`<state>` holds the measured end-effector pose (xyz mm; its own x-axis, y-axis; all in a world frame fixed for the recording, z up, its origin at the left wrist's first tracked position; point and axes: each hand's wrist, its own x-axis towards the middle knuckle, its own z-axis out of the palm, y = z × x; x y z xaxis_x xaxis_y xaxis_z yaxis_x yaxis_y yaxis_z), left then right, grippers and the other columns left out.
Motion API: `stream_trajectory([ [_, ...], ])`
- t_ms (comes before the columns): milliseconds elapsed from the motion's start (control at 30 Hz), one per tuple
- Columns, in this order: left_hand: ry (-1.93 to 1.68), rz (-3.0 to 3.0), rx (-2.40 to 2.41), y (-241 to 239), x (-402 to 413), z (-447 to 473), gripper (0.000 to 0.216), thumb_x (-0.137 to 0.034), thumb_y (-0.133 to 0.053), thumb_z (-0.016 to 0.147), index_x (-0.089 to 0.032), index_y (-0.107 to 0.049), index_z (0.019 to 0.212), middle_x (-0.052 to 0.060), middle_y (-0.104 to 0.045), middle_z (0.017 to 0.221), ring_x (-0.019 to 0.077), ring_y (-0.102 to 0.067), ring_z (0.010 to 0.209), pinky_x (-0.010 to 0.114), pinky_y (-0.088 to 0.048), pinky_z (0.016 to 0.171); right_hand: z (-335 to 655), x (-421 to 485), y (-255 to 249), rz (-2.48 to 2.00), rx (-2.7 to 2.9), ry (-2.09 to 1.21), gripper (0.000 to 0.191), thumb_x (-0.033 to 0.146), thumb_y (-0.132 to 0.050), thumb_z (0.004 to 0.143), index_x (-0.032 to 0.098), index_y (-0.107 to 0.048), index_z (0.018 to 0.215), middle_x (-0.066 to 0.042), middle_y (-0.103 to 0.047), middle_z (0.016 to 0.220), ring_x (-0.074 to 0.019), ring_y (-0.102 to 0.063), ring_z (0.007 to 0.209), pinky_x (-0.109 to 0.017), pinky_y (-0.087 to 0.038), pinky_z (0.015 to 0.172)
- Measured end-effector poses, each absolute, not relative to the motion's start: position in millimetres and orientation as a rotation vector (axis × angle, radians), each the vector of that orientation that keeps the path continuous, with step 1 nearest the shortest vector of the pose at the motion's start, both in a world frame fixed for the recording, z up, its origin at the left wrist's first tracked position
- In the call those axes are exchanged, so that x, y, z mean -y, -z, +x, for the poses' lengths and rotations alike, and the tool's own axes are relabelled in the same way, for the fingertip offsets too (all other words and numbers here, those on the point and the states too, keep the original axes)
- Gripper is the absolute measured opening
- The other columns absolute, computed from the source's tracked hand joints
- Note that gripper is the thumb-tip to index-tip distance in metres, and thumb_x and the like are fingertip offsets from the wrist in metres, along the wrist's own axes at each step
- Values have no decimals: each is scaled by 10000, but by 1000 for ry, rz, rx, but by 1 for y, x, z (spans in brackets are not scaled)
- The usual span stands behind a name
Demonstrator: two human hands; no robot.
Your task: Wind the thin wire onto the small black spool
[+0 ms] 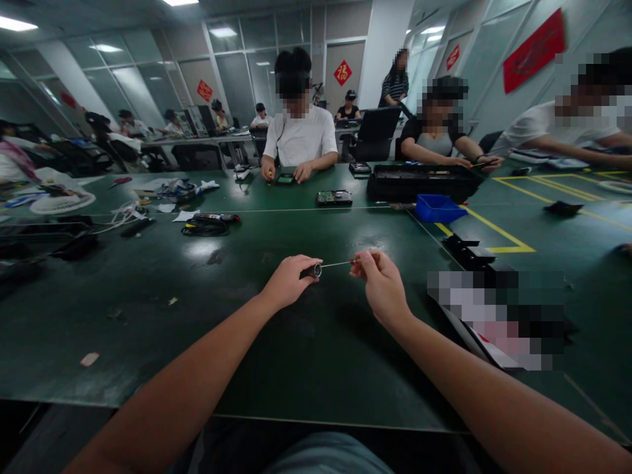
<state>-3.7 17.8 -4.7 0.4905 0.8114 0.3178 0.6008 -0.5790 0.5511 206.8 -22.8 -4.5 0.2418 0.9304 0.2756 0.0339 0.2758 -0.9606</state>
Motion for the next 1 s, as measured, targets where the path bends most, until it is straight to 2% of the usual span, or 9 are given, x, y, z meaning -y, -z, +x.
stream_trajectory([
  [267, -768, 2422, -1191, 6, -18, -4, 360, -201, -700, 888, -229, -691, 1247, 82, -702, 1214, 255, -623, 1133, 494, -424, 1057, 208, 29, -4, -1255, 1383, -644, 272, 449, -502, 972, 218, -622, 894, -33, -677, 765, -202, -639, 733, -368, -490, 720],
  [500, -763, 2383, -1222, 7, -19, -5, 393, -174, -703, 872, -230, -679, 1260, 79, -695, 1198, 247, -619, 1136, 477, -414, 1076, 209, 27, -4, -1334, 1398, -596, 267, 439, -489, 971, 222, -612, 874, -33, -671, 752, -202, -630, 716, -361, -479, 699],
  [667, -837, 2283, -1225, 4, -17, -5, 444, -200, -648, 907, -231, -600, 1348, 68, -661, 1171, 218, -619, 1064, 395, -469, 1001, 209, 28, -4, -1269, 1313, -604, 271, 465, -501, 973, 223, -620, 954, -49, -682, 847, -214, -638, 795, -390, -500, 758],
  [833, -927, 2103, -1333, -4, -12, -3, 344, -260, -569, 950, -188, -553, 1286, 86, -633, 1162, 217, -607, 1030, 373, -492, 939, 210, 30, -6, -1174, 1257, -582, 250, 447, -533, 971, 237, -607, 1084, -61, -685, 973, -226, -644, 893, -431, -510, 846],
  [1000, -852, 2073, -1355, -15, -2, 7, 328, -474, -607, 928, -193, -609, 1096, 56, -661, 983, 209, -614, 842, 352, -508, 767, 211, 34, -10, -1106, 1235, -492, 212, 412, -526, 984, 251, -596, 1103, -59, -678, 1003, -232, -653, 946, -443, -512, 876],
])
